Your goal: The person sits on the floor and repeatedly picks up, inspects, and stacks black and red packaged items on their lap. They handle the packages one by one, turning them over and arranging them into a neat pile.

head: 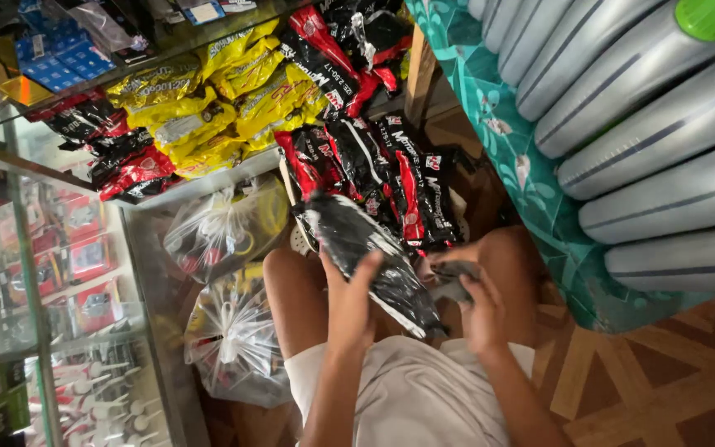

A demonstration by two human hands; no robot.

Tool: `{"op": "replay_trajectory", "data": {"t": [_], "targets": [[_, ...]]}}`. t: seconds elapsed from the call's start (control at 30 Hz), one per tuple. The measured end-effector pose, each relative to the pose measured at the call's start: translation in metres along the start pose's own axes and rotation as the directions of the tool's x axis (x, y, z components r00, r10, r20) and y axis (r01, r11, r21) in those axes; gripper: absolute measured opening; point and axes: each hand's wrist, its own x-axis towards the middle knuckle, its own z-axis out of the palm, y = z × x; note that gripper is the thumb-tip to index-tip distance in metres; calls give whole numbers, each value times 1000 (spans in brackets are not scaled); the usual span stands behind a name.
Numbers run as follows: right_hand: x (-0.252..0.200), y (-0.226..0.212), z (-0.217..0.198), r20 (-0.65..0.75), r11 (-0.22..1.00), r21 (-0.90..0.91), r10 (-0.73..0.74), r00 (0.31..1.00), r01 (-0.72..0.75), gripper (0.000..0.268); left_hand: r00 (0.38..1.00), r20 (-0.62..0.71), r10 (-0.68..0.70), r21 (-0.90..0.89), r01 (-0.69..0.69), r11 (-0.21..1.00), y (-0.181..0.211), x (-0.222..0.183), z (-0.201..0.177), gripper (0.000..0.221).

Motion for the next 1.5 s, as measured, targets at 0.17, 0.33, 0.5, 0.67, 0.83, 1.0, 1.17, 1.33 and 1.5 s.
{"op": "replay_trajectory", "data": {"t": [0.17,0.33,0.5,0.67,0.83,1.0,1.17,1.33,1.5], "targets": [[-6,-27,12,330,939,-268,299,895,-215,67,980,159,118,448,-178,876,-33,1,-15,132],[5,-3,9,283,786,-601,381,880,-147,74,958,276,79,708,-258,657,-98,1,-32,141],[22,16,-20,-85,733,-375,582,809,-567,49,940,325,-105,416,-43,909,-104,11,-56,118],[6,18,2,-157,635,-403,662,733,-660,55,861,119,-495,587,341,734,-144,54,-97,109],[-10,-5,47,-69,516,-753,556,828,-409,60,903,120,-413,384,341,858,-180,77,-122,102],[-6,15,39,-4,435,-863,504,864,-258,46,871,92,-482,24,482,876,-192,89,-134,83],[11,20,28,266,478,-876,376,887,60,41,887,-7,-461,21,461,887,-199,99,-146,98],[-17,-25,72,439,142,-898,324,838,416,53,885,-37,-464,38,465,884,-213,109,-154,95],[-55,-76,130,459,-102,-835,414,786,541,75,898,-65,-434,66,438,896,-207,104,-149,91]]}}
